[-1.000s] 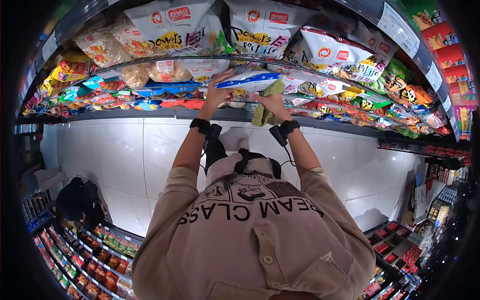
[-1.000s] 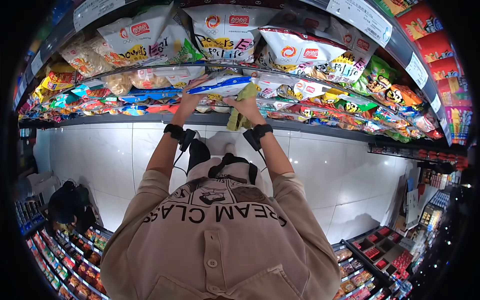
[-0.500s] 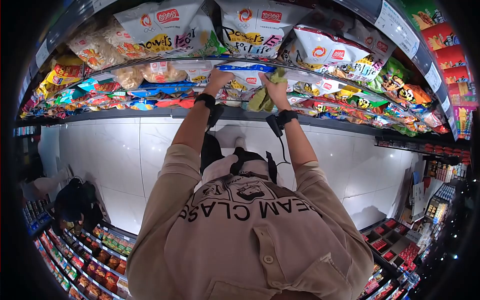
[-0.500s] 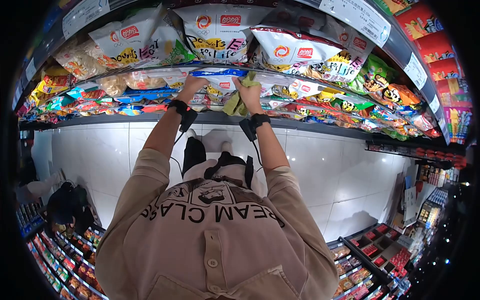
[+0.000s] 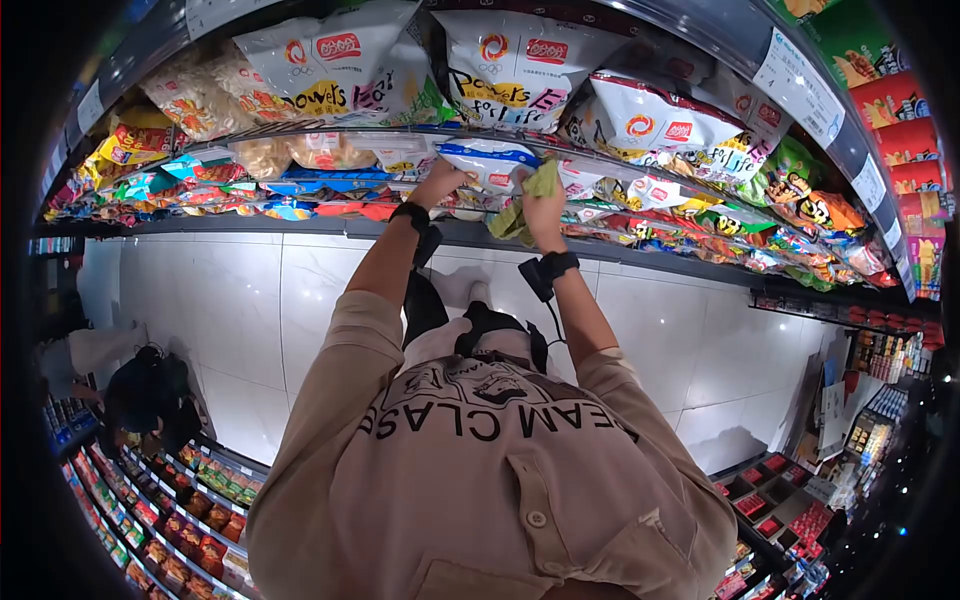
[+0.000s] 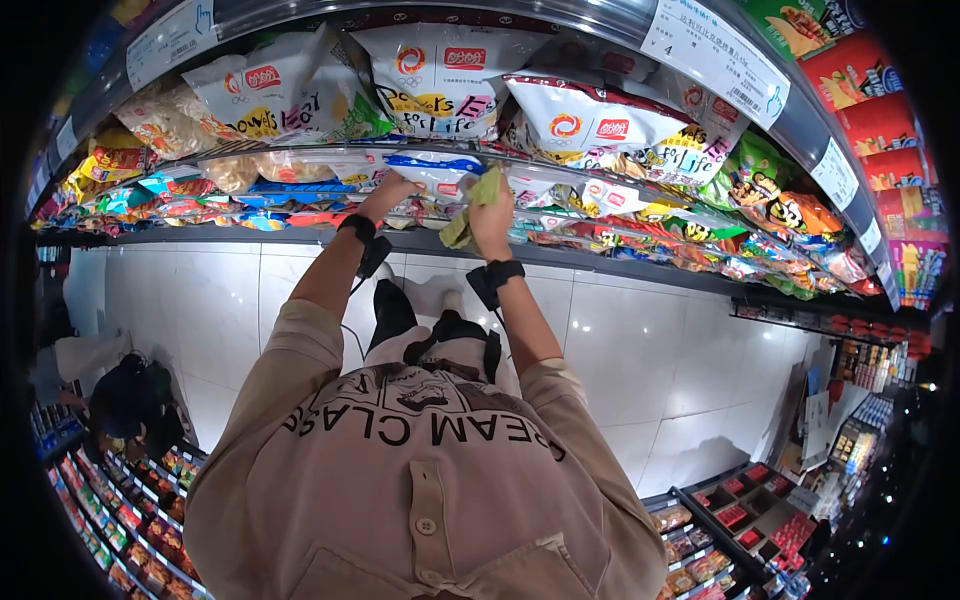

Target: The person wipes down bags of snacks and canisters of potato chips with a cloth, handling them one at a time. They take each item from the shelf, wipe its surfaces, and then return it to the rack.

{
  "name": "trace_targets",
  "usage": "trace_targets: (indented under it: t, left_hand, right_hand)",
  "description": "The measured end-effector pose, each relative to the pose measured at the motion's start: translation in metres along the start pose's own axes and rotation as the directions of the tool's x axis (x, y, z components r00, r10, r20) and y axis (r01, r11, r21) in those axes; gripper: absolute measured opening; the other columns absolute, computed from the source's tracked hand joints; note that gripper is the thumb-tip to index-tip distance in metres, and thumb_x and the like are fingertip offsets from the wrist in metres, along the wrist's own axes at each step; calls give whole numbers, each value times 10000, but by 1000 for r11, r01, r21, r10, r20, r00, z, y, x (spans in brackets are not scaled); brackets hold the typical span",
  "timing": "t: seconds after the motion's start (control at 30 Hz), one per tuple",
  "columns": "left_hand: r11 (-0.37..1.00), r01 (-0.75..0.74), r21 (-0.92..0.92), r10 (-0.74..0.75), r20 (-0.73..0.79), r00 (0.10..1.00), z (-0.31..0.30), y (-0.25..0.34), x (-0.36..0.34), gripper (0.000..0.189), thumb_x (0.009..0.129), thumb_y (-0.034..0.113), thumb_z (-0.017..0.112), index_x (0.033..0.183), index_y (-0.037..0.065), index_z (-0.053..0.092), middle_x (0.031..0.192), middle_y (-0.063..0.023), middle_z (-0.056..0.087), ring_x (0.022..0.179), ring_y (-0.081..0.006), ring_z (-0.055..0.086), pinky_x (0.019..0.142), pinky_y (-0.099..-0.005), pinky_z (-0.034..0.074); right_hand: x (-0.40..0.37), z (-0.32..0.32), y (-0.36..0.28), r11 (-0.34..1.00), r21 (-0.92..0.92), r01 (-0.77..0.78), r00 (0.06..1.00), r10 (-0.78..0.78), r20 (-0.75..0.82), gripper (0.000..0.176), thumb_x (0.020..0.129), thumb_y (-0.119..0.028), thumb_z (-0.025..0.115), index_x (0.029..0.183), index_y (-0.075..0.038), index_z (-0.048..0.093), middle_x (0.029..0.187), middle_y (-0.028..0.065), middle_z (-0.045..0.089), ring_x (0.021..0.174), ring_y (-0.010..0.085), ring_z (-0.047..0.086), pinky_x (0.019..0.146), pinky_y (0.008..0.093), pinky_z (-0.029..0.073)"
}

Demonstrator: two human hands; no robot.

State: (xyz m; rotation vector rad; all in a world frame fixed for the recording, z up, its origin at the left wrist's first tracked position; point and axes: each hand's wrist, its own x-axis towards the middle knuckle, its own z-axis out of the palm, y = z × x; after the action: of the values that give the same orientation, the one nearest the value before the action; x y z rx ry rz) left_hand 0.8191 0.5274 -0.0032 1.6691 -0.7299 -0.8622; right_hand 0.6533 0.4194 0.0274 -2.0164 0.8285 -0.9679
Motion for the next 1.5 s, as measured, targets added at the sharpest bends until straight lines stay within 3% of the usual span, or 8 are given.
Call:
trace_targets:
  t: [0.1,0.4,0.47,0.77,0.93,1.23,1.33,1.5]
  left_hand:
    - [972,191,138,-195,18,981,-6,4,-9,430,676,23,692,1090,1,579,1048,-111,629,986,-223,591,810,-338,472]
    - [824,-283,492,359,-67,931,-1,47,-22,499,709,330,716,1023,-14,538,1011,-187,613,878,-286,628,738,-339,482]
    - [875,-9,483,94,-152,984,3,68,-22,446,745,372,686,899,-25,553,845,-194,635,752,-338,627,687,-377,488]
    - [622,265,737,-245,-138,960,8,29,-36,451,858,407,543,951,-33,574,860,-228,625,860,-378,612,715,-453,489]
    - [566,-292,771,381,70,922,-4,-15,-82,303,812,167,585,1086,43,547,1262,-150,473,1206,-348,420,961,-417,393]
    - [756,-233,612,451,-229,863,-96,22,-127,247,806,85,557,1048,35,555,1069,-136,559,1004,-333,532,838,-398,437]
    - [793,-127,596,411,-369,834,-127,19,-126,202,821,73,552,1017,25,569,968,-155,573,916,-328,558,778,-387,433]
    - [868,-78,491,279,-352,893,-173,4,-125,189,821,84,553,1004,37,560,971,-161,563,918,-359,541,778,-405,437]
  right_hand:
    - [15,9,16,991,-132,-26,997,35,66,227,792,-223,666,862,-23,585,736,167,617,704,386,593,588,411,460]
    - [8,17,31,976,-61,-210,960,217,178,275,797,-318,650,854,-52,614,823,158,649,764,353,619,628,406,485]
    - [-10,10,30,937,256,-239,968,211,134,275,769,-282,692,886,-44,618,818,137,653,747,321,628,649,370,485]
    - [-94,5,85,915,-74,-397,811,388,439,294,753,-190,715,986,-43,611,831,77,647,770,172,621,709,316,482]
    - [-97,7,48,828,162,-537,797,434,420,285,794,-170,678,1033,-34,604,820,68,650,736,135,623,618,312,499]
    - [-38,30,-13,607,582,-541,801,162,576,410,886,-43,529,1276,-12,406,1122,103,582,886,166,605,751,285,500]
    - [-17,44,-14,980,197,-33,967,-19,256,301,854,-65,561,1137,18,505,1043,124,601,991,237,576,851,327,443]
    - [-21,69,-20,1000,2,1,992,-1,125,205,832,-36,545,1034,-8,567,991,122,587,909,269,561,816,346,432]
